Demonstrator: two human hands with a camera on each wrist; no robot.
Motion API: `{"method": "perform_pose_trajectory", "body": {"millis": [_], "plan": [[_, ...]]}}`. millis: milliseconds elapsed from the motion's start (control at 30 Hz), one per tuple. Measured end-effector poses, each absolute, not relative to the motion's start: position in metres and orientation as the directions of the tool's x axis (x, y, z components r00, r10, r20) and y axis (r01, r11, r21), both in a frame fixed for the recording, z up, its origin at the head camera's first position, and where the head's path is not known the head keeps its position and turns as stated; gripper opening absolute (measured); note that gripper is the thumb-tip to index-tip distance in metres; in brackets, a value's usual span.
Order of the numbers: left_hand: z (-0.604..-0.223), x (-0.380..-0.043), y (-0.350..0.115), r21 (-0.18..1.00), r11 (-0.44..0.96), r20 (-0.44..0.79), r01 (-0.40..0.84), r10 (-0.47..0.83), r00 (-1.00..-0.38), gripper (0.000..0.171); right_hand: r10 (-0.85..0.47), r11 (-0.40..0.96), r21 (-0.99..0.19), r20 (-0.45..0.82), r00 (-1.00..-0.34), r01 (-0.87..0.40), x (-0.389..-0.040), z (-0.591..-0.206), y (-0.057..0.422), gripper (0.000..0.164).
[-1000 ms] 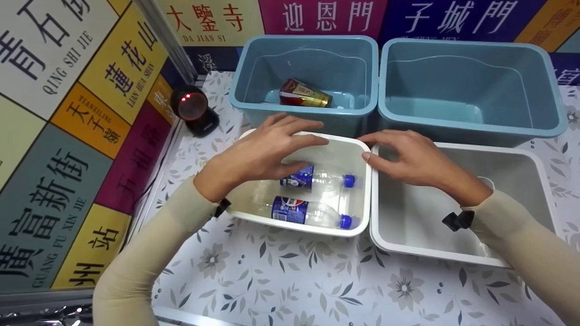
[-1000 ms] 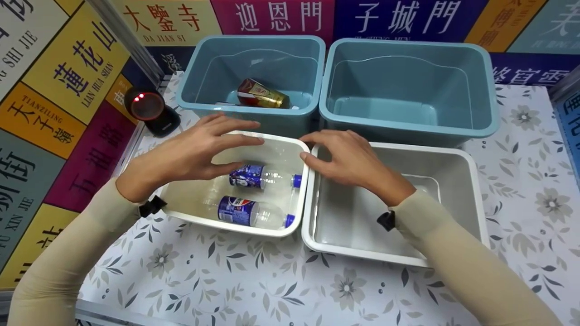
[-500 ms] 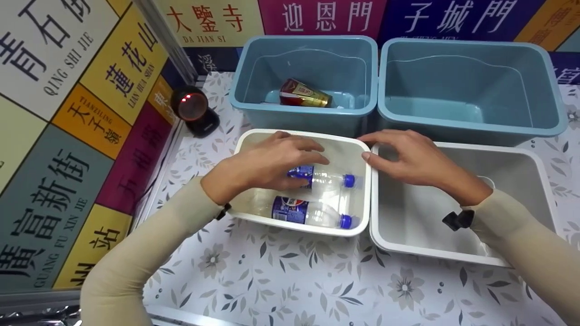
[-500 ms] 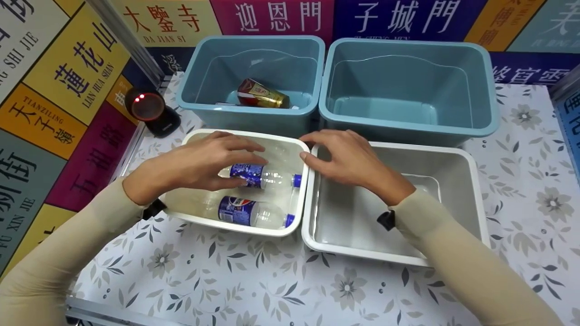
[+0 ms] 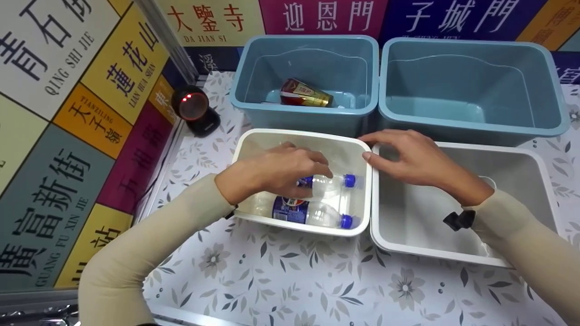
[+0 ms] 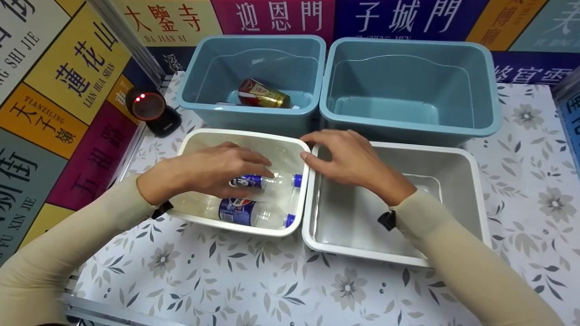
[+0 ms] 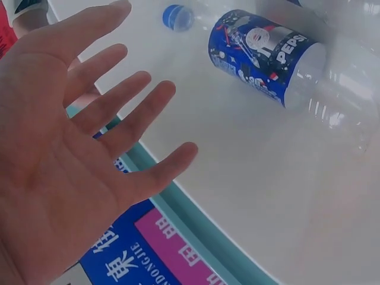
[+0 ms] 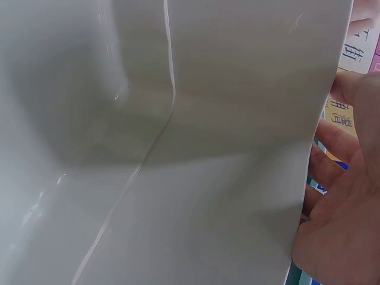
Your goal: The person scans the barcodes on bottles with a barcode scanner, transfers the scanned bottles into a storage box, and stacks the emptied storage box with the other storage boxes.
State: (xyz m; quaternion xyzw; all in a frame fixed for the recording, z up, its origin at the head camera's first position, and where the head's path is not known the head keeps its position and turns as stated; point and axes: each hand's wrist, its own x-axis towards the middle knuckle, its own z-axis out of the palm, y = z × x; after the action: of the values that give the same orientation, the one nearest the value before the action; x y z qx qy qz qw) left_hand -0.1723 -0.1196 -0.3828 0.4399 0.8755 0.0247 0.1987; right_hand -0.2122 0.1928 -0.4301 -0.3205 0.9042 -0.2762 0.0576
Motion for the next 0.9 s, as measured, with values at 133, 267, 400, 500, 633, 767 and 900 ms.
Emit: {"method": "perform_pose_trajectory", "body": {"millis": [133, 267, 400, 500, 633, 767, 900], "plan": [[-0.384, -0.173, -0.114, 0.230, 0.605, -0.342, 0.762, 0.783, -0.519, 0.057, -0.611, 0.642, -0.538, 0.071, -0.788, -0.546, -0.212, -0.430, 0.193, 0.042], [-0.387, -0.172, -0.109, 0.251, 0.590, -0.354, 0.767, 0.794, -0.494, 0.059, -0.617, 0.631, -0.540, 0.086, -0.782, -0.557, -0.212, -0.430, 0.193, 0.042], [-0.389, -0.171, -0.103, 0.266, 0.588, -0.394, 0.764, 0.790, -0.470, 0.061, -0.619, 0.632, -0.539, 0.082, -0.781, -0.557, -0.212, -0.430, 0.193, 0.043], [-0.391, -0.170, -0.098, 0.273, 0.581, -0.416, 0.767, 0.790, -0.450, 0.062, -0.617, 0.636, -0.540, 0.072, -0.784, -0.550, -0.212, -0.429, 0.193, 0.043], [-0.395, -0.172, -0.091, 0.268, 0.554, -0.433, 0.788, 0.800, -0.415, 0.065, -0.615, 0.638, -0.545, 0.065, -0.786, -0.544, -0.212, -0.429, 0.193, 0.043], [-0.398, -0.175, -0.086, 0.248, 0.548, -0.466, 0.799, 0.790, -0.398, 0.067, -0.617, 0.635, -0.544, 0.069, -0.784, -0.548, -0.212, -0.430, 0.193, 0.043], [-0.399, -0.177, -0.082, 0.234, 0.550, -0.493, 0.801, 0.778, -0.390, 0.068, -0.617, 0.633, -0.541, 0.078, -0.783, -0.553, -0.212, -0.429, 0.194, 0.043]]}}
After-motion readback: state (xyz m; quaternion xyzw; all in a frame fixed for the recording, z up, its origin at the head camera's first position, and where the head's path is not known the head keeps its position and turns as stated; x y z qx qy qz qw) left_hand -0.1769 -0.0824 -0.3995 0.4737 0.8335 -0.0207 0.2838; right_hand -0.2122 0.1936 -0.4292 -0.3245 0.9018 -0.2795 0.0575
